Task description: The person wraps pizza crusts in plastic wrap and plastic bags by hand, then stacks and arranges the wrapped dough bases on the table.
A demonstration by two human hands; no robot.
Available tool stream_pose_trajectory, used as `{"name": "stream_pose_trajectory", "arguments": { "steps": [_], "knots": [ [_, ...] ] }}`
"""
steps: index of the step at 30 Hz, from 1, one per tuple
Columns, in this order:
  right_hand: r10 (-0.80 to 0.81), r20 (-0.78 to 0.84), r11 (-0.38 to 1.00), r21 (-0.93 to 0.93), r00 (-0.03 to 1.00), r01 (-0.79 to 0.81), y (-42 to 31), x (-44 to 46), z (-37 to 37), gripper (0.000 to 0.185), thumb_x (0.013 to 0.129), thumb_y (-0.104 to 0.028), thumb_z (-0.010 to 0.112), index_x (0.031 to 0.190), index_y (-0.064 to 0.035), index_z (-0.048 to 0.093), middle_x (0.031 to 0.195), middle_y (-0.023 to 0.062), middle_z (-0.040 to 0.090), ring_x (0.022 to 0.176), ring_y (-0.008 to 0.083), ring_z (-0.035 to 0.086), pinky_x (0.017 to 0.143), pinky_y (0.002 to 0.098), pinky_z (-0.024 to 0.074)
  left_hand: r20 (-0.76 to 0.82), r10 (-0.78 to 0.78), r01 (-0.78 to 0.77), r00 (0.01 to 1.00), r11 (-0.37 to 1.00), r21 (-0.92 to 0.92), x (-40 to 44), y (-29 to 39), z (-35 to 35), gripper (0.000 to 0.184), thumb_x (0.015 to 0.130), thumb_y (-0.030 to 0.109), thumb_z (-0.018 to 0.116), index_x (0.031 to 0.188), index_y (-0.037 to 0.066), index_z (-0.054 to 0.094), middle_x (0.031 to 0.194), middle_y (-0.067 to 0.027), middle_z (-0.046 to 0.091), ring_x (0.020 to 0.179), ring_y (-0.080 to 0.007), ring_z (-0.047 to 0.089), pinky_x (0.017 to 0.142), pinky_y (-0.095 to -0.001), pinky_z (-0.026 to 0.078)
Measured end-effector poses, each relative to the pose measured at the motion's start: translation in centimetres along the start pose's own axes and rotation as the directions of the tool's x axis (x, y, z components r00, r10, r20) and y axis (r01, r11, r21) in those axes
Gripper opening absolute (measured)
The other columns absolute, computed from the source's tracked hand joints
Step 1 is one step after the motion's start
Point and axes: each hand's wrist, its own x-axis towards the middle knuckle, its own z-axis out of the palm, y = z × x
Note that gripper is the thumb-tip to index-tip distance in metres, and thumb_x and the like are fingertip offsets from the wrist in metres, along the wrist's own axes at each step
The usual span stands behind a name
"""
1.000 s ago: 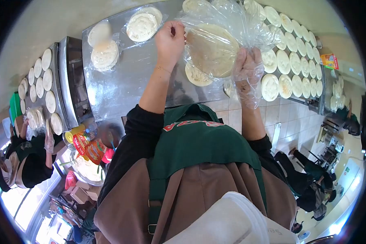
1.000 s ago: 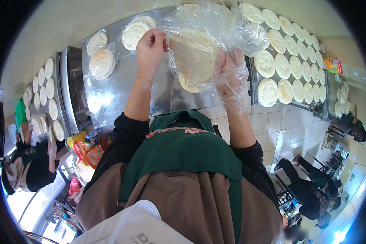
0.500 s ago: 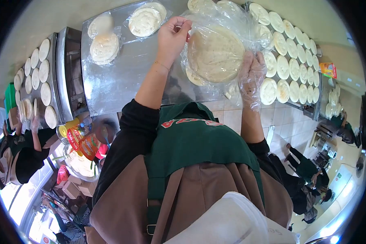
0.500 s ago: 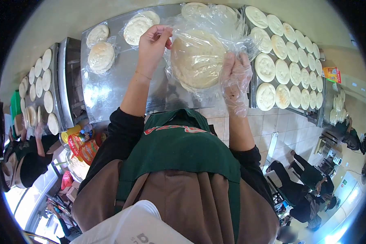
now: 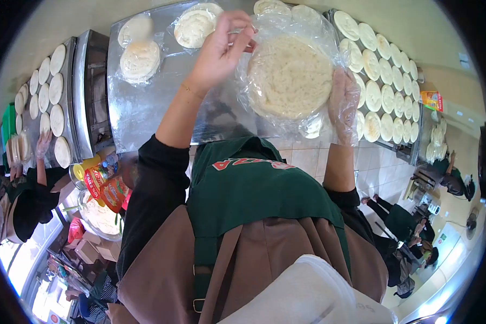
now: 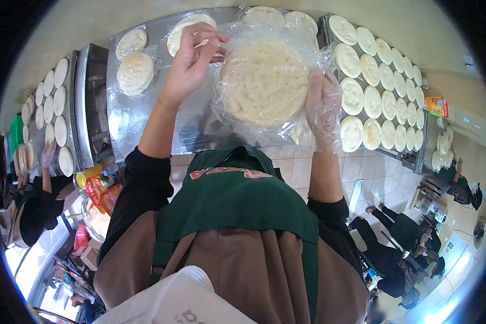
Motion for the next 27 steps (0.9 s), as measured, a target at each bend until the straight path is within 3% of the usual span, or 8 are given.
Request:
{"name": "stream_pose_trajectory", "arguments": {
  "steps": [1, 3, 6, 10, 19, 22, 24, 27],
  "knots": [
    [0.017, 0.021, 1.000, -0.003, 1.000, -0.017, -0.7, 0.2, -0.1, 0.033, 0.096, -0.021, 0.045, 0.087, 0.0071, 0.060, 0.087, 0.0153, 0.059, 0.074, 0.0219, 0.051, 0.070, 0.0311, 0.0413, -0.002, 0.001, -0.001, 1.000, 1.000, -0.001, 0.1, 0.2, -0.4, 0.012, 0.090, 0.002, 0.052, 0.099, -0.001, 0.059, 0.097, -0.0095, 0.062, 0.079, -0.0142, 0.062, 0.072, -0.0259, 0.051],
    [0.037, 0.047, 0.999, -0.008, 0.998, -0.036, -0.9, 0.2, -0.2, 0.033, 0.096, -0.021, 0.045, 0.087, 0.0072, 0.060, 0.088, 0.0143, 0.059, 0.076, 0.0201, 0.051, 0.070, 0.0305, 0.0413, 0.306, 0.183, -0.326, 0.934, 0.784, 0.528, -0.1, 0.5, -1.6, 0.017, 0.088, 0.002, 0.055, 0.104, 0.002, 0.062, 0.097, -0.0082, 0.063, 0.080, -0.0145, 0.062, 0.071, -0.0250, 0.051],
    [-0.084, 0.117, 0.995, -0.036, 0.990, 0.089, -0.7, 0.5, -0.2, 0.032, 0.096, -0.021, 0.045, 0.088, 0.0075, 0.059, 0.088, 0.0130, 0.059, 0.076, 0.0185, 0.051, 0.071, 0.0292, 0.0412, 0.299, 0.179, -0.327, 0.937, 0.748, 0.578, -0.3, 0.0, -2.3, 0.019, 0.087, 0.001, 0.056, 0.104, 0.004, 0.064, 0.094, -0.0063, 0.064, 0.080, -0.0141, 0.062, 0.070, -0.0239, 0.050],
    [0.002, 0.094, 1.000, 0.008, 0.996, -0.003, -0.8, 0.4, 0.3, 0.032, 0.096, -0.021, 0.046, 0.088, 0.0077, 0.059, 0.087, 0.0127, 0.059, 0.076, 0.0182, 0.051, 0.071, 0.0299, 0.0413, 0.250, 0.134, -0.253, 0.959, 0.804, 0.538, -0.8, 1.1, -2.6, 0.019, 0.086, -0.001, 0.055, 0.101, 0.004, 0.065, 0.090, -0.0067, 0.064, 0.079, -0.0137, 0.062, 0.069, -0.0235, 0.050],
    [0.007, 0.126, 1.000, -0.016, 0.992, -0.005, -1.2, 0.3, 1.1, 0.034, 0.095, -0.021, 0.047, 0.080, 0.0066, 0.058, 0.079, 0.0107, 0.059, 0.072, 0.0190, 0.051, 0.078, 0.0311, 0.0410, 0.439, 0.175, -0.401, 0.881, 0.768, 0.499, -0.5, 2.1, -4.0, 0.013, 0.084, -0.006, 0.052, 0.092, 0.001, 0.059, 0.081, -0.0054, 0.061, 0.077, -0.0155, 0.060, 0.071, -0.0250, 0.049],
    [0.003, 0.110, 1.000, -0.023, 0.994, -0.001, -1.0, -0.1, 1.4, 0.034, 0.095, -0.021, 0.048, 0.078, 0.0063, 0.059, 0.076, 0.0115, 0.058, 0.070, 0.0214, 0.051, 0.079, 0.0320, 0.0419, 0.414, 0.119, -0.334, 0.903, 0.801, 0.497, -0.4, 2.2, -4.4, 0.012, 0.086, -0.005, 0.051, 0.095, 0.001, 0.058, 0.082, -0.0041, 0.061, 0.078, -0.0132, 0.059, 0.072, -0.0248, 0.049],
    [0.011, 0.089, 1.000, -0.012, 0.996, -0.010, -1.4, -0.1, 1.9, 0.033, 0.095, -0.020, 0.048, 0.078, 0.0062, 0.059, 0.075, 0.0125, 0.058, 0.069, 0.0233, 0.052, 0.077, 0.0328, 0.0430, 0.274, 0.030, -0.130, 0.961, 0.925, 0.358, -0.3, 2.3, -4.1, 0.008, 0.089, 0.000, 0.053, 0.095, 0.000, 0.058, 0.085, -0.0018, 0.061, 0.079, -0.0092, 0.058, 0.073, -0.0234, 0.049],
    [-0.177, 0.010, 0.984, 0.003, 0.984, 0.177, -2.3, 0.0, 2.6, 0.030, 0.094, -0.019, 0.049, 0.080, 0.0059, 0.061, 0.078, 0.0150, 0.059, 0.068, 0.0270, 0.053, 0.071, 0.0343, 0.0455, 0.121, -0.020, -0.004, 0.992, 0.981, 0.195, -0.1, 3.6, -3.1, 0.009, 0.090, 0.005, 0.056, 0.097, 0.000, 0.059, 0.087, -0.0003, 0.061, 0.081, -0.0068, 0.058, 0.074, -0.0213, 0.048]
  ]
}}
